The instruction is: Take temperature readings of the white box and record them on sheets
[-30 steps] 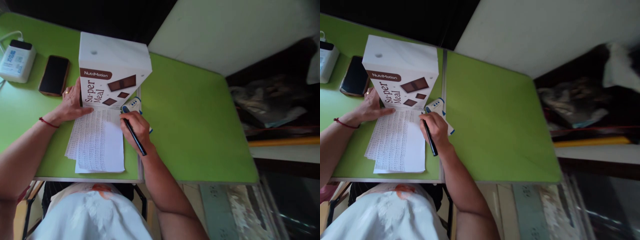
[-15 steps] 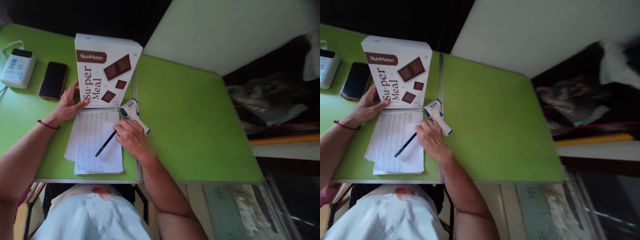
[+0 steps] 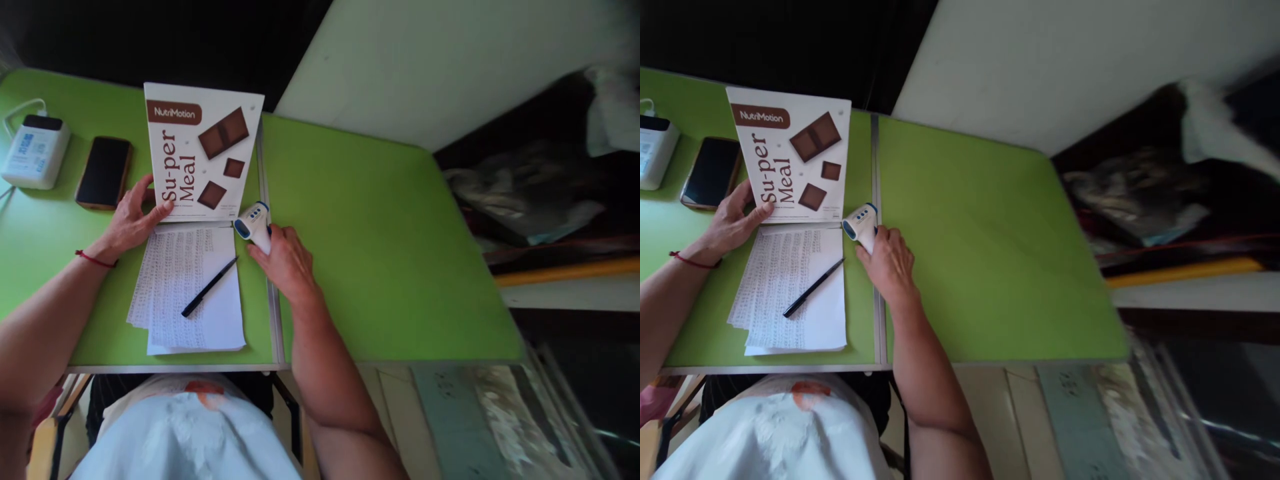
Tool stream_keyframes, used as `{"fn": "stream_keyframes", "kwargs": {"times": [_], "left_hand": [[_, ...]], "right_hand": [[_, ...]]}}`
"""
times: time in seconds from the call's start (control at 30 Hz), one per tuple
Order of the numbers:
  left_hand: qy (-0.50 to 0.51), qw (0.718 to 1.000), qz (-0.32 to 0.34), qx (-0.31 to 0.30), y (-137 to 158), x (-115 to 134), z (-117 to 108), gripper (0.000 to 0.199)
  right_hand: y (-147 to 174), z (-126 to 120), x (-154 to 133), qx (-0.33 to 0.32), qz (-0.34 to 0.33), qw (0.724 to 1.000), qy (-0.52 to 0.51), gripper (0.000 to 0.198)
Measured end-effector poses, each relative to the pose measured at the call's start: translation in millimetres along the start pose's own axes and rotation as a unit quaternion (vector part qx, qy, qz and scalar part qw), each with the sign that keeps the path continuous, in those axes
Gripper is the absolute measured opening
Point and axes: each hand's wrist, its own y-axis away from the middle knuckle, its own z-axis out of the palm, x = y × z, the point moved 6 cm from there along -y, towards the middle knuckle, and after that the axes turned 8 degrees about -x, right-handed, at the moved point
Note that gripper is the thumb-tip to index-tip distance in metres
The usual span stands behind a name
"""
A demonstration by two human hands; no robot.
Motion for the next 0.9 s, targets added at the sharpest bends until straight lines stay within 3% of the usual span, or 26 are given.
{"fn": "stream_keyframes", "kwargs": {"times": [0.1,0.17,0.23,0.3,0.37,0.43,0.63,0.9], "left_hand": [[-0.009,1.000,-0.005,0.017,0,4,-3,0.077],[-0.020,1.000,-0.003,0.013,0,5,-3,0.075],[-0.035,0.999,-0.008,0.012,0,4,-3,0.072],[-0.045,0.999,-0.012,0.015,0,3,-4,0.070],[-0.042,0.999,-0.006,0.015,0,3,-3,0.067],[-0.033,0.999,0.005,0.010,0,4,-2,0.064],[-0.059,0.998,0.005,0.002,0,4,-2,0.065],[-0.086,0.996,0.012,-0.018,2,6,-2,0.061]], "right_hand": [[-2,-7,0,0.035,0.032,0.993,-0.106,0.031],[1,-15,-10,0.078,0.015,0.968,-0.239,0.035],[7,-15,-28,0.067,-0.031,0.916,-0.395,0.034],[14,-5,-53,-0.022,-0.070,0.846,-0.528,0.034],[22,8,-73,-0.095,-0.071,0.788,-0.604,0.033],[25,18,-85,-0.128,-0.057,0.757,-0.638,0.034],[19,31,-89,-0.122,0.000,0.743,-0.658,0.035],[21,43,-92,-0.147,-0.014,0.731,-0.666,0.038]]}}
